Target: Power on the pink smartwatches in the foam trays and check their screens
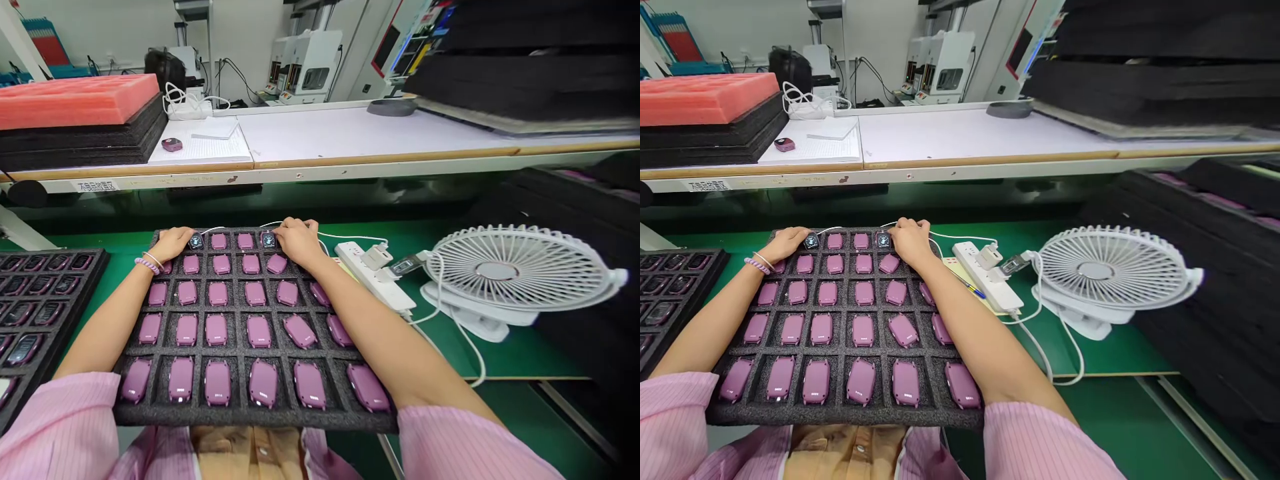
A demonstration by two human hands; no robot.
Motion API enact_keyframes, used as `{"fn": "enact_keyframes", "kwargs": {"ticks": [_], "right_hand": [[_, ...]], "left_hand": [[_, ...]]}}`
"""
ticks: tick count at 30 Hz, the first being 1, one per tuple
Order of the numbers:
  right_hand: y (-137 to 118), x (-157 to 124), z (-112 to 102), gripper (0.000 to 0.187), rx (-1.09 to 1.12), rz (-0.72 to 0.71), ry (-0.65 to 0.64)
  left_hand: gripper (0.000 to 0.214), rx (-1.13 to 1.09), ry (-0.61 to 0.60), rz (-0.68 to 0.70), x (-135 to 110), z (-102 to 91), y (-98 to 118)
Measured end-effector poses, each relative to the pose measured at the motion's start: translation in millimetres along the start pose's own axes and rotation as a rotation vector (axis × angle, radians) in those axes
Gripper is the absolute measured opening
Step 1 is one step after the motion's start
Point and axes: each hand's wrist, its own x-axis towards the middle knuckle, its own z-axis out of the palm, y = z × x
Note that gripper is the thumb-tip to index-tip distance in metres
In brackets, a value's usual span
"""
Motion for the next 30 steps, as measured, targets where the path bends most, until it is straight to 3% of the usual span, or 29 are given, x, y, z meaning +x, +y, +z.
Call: {"fn": "enact_keyframes", "kwargs": {"ticks": [11,15,18,23,30], "right_hand": [[-2.0,1.8,-4.2,0.037,0.020,0.049,0.051],[-9.3,-1.4,-14.1,0.040,0.014,0.114,0.155],[-21.5,-5.2,-16.6,0.033,0.078,0.017,0.156],[-39.5,-9.6,-8.8,0.027,0.149,-0.215,0.026],[-47.4,-8.7,-10.6,0.032,0.087,-0.215,0.017]], "left_hand": [[0.043,-0.158,-0.004,-0.023,3.6,-1.6,6.9],[0.035,-0.140,0.109,-0.030,3.1,-1.1,19.6],[0.032,-0.090,0.158,0.018,-0.7,5.1,37.7],[0.018,0.060,0.043,0.144,-8.1,21.1,69.7],[0.021,0.323,-0.028,0.303,-11.8,18.4,90.2]]}}
